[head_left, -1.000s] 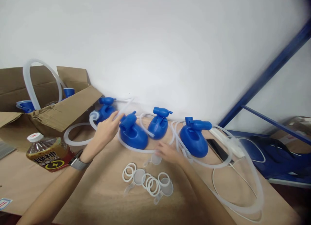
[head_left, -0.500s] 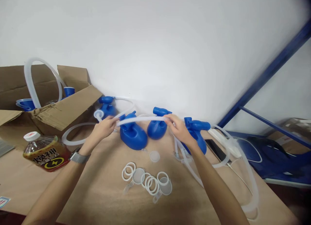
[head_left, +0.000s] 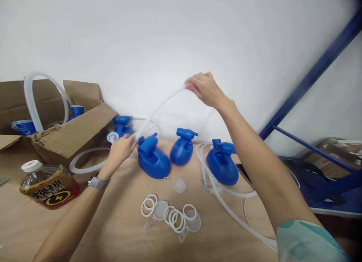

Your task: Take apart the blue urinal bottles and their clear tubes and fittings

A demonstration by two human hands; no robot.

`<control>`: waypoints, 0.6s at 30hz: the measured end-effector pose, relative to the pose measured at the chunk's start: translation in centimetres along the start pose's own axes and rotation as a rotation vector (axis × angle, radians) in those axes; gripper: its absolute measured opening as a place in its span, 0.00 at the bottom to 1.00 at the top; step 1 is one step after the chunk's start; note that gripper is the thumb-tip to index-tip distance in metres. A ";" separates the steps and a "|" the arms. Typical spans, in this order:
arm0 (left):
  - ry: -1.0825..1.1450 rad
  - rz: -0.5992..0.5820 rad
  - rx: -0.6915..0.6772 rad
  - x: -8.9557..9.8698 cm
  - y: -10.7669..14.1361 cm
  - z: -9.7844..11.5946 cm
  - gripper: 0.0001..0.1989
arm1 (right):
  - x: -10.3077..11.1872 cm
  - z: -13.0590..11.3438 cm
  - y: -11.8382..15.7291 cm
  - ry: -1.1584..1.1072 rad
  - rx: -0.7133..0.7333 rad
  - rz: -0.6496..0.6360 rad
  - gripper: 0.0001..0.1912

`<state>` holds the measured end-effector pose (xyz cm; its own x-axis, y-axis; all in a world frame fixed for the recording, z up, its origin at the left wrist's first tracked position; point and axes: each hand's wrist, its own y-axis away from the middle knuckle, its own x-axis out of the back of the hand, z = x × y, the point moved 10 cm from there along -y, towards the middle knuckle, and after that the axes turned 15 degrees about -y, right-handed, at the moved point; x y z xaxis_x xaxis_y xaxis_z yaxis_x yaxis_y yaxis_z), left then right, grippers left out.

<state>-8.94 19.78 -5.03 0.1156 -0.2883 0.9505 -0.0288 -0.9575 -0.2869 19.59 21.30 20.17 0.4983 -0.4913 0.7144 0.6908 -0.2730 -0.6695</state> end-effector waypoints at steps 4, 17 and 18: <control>-0.037 0.084 0.019 2.4 -1.4 -0.1 0.20 | 3.1 -0.8 0.6 0.106 0.046 -0.023 0.32; -0.043 0.433 -0.072 12.3 -4.5 4.0 0.18 | 13.4 -3.6 2.5 0.385 -0.034 -0.251 0.37; -0.067 0.413 -0.095 12.2 -4.7 4.6 0.18 | 13.2 -3.9 3.0 0.342 -0.038 -0.265 0.37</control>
<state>-2.82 20.78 7.32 0.1395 -0.6499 0.7471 -0.1772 -0.7587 -0.6269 26.18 10.75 26.78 0.0995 -0.6440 0.7585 0.7487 -0.4536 -0.4833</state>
